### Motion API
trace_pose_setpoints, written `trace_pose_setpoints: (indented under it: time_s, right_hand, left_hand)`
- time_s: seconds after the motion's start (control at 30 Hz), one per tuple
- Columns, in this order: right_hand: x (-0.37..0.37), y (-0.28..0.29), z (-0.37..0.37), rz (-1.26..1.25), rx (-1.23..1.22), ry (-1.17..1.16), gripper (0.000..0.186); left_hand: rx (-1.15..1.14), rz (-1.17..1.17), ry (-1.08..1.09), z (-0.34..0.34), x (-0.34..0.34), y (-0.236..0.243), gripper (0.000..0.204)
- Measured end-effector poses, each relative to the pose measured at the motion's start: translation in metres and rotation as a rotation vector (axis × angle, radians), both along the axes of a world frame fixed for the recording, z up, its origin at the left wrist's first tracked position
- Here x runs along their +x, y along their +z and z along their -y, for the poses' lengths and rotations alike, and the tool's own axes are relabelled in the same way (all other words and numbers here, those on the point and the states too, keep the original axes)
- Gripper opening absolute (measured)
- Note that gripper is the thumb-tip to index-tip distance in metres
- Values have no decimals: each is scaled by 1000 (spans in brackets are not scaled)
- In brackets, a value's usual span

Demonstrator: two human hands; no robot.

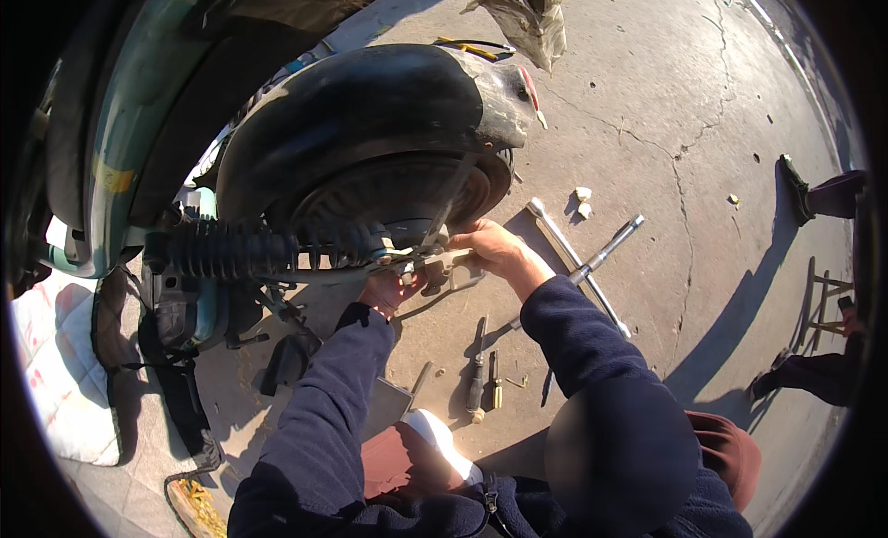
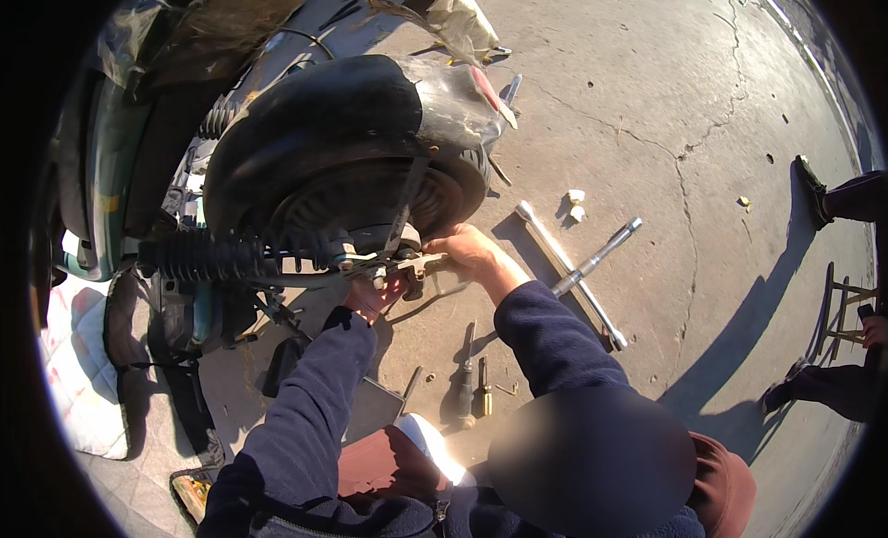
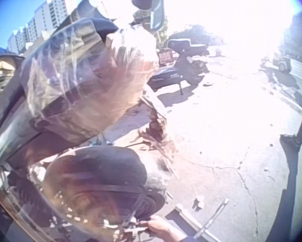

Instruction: The person works on the rear wheel area of a teal scooter, using a T-handle wrench to loosen and tighten bolts on the axle and brake assembly. They also use a screwdriver to adjust components near the brake caliper and rear fender.

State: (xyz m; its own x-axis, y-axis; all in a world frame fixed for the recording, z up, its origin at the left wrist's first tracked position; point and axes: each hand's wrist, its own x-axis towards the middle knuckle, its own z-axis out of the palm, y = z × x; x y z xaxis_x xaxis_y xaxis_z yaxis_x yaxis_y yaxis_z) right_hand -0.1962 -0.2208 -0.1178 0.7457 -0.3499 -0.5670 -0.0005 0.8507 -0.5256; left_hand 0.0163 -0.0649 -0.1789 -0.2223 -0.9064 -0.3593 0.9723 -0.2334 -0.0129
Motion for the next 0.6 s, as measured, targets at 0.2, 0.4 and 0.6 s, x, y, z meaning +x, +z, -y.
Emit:
trace_pose_setpoints:
  time_s: [0.2, 0.4, 0.6]
  right_hand:
    - [3, -10, 17, -308, -562, 509, 25]
    - [2, -1, 22, -338, -743, 506, 27]
    - [18, -20, 17, -316, -437, 390, 27]
  left_hand:
    - [264, 346, 109, 4, -8, 8, 47]
    - [63, 231, 64, 11, -14, 11, 46]
    - [-12, 1099, -28, 6, 1, -19, 35]
